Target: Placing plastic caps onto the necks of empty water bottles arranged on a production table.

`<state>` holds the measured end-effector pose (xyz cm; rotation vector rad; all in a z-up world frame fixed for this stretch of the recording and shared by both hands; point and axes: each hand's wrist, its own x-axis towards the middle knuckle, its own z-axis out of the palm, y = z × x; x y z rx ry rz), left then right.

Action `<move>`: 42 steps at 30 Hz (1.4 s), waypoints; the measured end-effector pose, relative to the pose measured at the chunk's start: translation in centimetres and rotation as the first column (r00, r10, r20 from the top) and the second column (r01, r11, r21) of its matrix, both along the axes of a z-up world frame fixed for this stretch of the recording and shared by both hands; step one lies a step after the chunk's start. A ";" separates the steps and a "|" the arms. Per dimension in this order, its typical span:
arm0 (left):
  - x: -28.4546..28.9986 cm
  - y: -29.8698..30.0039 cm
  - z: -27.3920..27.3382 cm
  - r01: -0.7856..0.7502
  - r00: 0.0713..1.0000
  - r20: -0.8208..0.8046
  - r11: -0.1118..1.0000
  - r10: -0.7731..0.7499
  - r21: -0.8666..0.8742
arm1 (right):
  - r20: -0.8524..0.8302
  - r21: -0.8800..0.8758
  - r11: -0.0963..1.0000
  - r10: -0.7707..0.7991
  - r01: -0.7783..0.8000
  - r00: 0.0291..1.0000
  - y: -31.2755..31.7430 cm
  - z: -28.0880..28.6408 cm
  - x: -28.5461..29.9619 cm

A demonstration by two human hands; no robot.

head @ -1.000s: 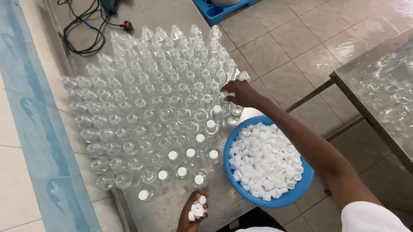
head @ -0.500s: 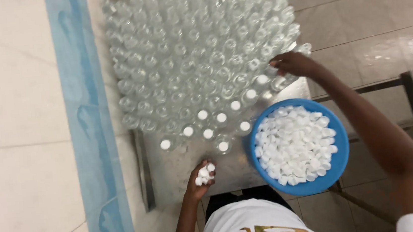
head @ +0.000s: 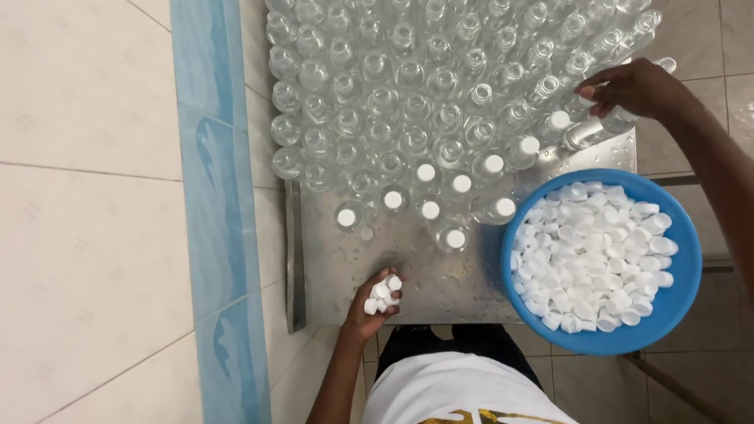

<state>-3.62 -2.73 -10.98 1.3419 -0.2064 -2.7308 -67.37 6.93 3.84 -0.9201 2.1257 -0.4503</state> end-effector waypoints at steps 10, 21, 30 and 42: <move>7.6 -1.0 1.9 -0.140 0.990 0.014 0.988 0.141 -0.066 | 0.049 -0.511 0.859 -0.003 0.028 0.999 0.6 7.3 36.9; 13.8 2.2 4.6 -0.321 0.947 -0.014 0.942 0.321 -0.095 | -0.808 -0.099 0.659 0.384 -0.746 0.446 -9.5 -22.3 49.5; 12.7 1.9 1.2 -0.337 0.940 -0.067 0.941 0.335 -0.018 | 0.099 -0.275 0.921 0.311 -0.275 0.945 -5.2 -2.3 47.7; 6.8 0.0 1.9 -0.199 0.965 -0.184 0.978 0.185 -0.061 | -0.477 -0.393 0.855 0.125 -0.338 0.870 -5.3 1.9 20.9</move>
